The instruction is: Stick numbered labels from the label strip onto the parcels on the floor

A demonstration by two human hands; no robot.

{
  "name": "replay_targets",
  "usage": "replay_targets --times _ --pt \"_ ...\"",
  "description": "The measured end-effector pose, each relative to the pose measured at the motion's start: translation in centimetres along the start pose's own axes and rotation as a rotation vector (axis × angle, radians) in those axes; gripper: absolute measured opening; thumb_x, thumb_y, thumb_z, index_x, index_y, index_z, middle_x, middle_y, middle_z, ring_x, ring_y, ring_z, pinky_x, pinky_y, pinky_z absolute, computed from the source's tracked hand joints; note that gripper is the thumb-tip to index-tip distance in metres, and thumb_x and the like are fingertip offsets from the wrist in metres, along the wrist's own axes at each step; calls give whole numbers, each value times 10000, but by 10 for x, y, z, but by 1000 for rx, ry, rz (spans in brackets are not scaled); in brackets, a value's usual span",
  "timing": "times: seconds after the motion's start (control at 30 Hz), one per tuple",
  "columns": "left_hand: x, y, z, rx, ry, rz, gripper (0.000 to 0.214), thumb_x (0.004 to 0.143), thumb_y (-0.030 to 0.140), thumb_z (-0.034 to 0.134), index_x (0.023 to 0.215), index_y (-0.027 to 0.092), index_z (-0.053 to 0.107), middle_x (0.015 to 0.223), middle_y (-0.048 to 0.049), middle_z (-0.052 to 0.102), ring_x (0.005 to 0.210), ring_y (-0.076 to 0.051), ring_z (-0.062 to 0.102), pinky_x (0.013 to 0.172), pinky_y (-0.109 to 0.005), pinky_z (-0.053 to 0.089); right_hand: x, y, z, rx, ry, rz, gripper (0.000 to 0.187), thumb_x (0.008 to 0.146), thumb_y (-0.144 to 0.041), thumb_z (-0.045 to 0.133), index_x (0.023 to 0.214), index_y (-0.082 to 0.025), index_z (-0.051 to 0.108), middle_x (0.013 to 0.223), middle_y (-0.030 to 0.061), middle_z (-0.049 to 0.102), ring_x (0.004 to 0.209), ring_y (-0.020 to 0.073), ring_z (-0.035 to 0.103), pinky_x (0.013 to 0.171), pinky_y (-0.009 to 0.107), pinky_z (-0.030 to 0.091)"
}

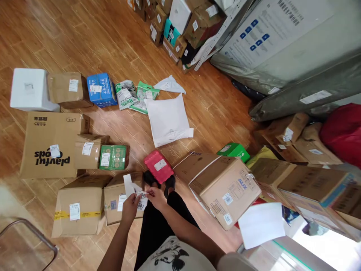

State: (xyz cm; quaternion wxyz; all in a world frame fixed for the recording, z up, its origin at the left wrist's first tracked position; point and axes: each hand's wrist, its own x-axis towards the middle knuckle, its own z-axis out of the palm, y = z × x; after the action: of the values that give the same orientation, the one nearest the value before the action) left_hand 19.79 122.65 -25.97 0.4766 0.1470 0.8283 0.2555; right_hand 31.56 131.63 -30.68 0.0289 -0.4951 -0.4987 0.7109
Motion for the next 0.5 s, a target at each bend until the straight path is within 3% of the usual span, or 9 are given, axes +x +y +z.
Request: replay_targets --times 0.17,0.3,0.4,0.5 --pt "40 -45 61 86 25 -55 406 779 581 480 592 221 466 490 32 507 508 -163 508 512 -249 338 40 79 -24 -13 44 55 188 688 -406 687 704 -219 675 714 20 691 702 197 653 684 324 523" --pt "69 -90 113 161 101 -184 467 787 622 461 538 234 384 470 12 516 520 -191 546 535 -268 348 86 143 -39 -47 -34 125 138 650 -332 715 649 -198 680 608 -7 664 599 166 628 605 288 508" --pt "85 -118 149 145 83 -309 425 765 621 503 625 221 512 570 -34 624 627 -235 621 577 -279 396 121 190 -49 -72 -91 160 71 596 -229 738 610 -185 683 537 -25 637 507 139 586 529 250 473" --pt "87 -136 182 163 -14 -370 347 770 545 541 799 208 617 744 -70 704 755 -255 658 616 -279 427 149 238 -64 -122 -48 194 50 586 -147 708 586 -176 667 523 -28 624 506 134 576 534 238 458"
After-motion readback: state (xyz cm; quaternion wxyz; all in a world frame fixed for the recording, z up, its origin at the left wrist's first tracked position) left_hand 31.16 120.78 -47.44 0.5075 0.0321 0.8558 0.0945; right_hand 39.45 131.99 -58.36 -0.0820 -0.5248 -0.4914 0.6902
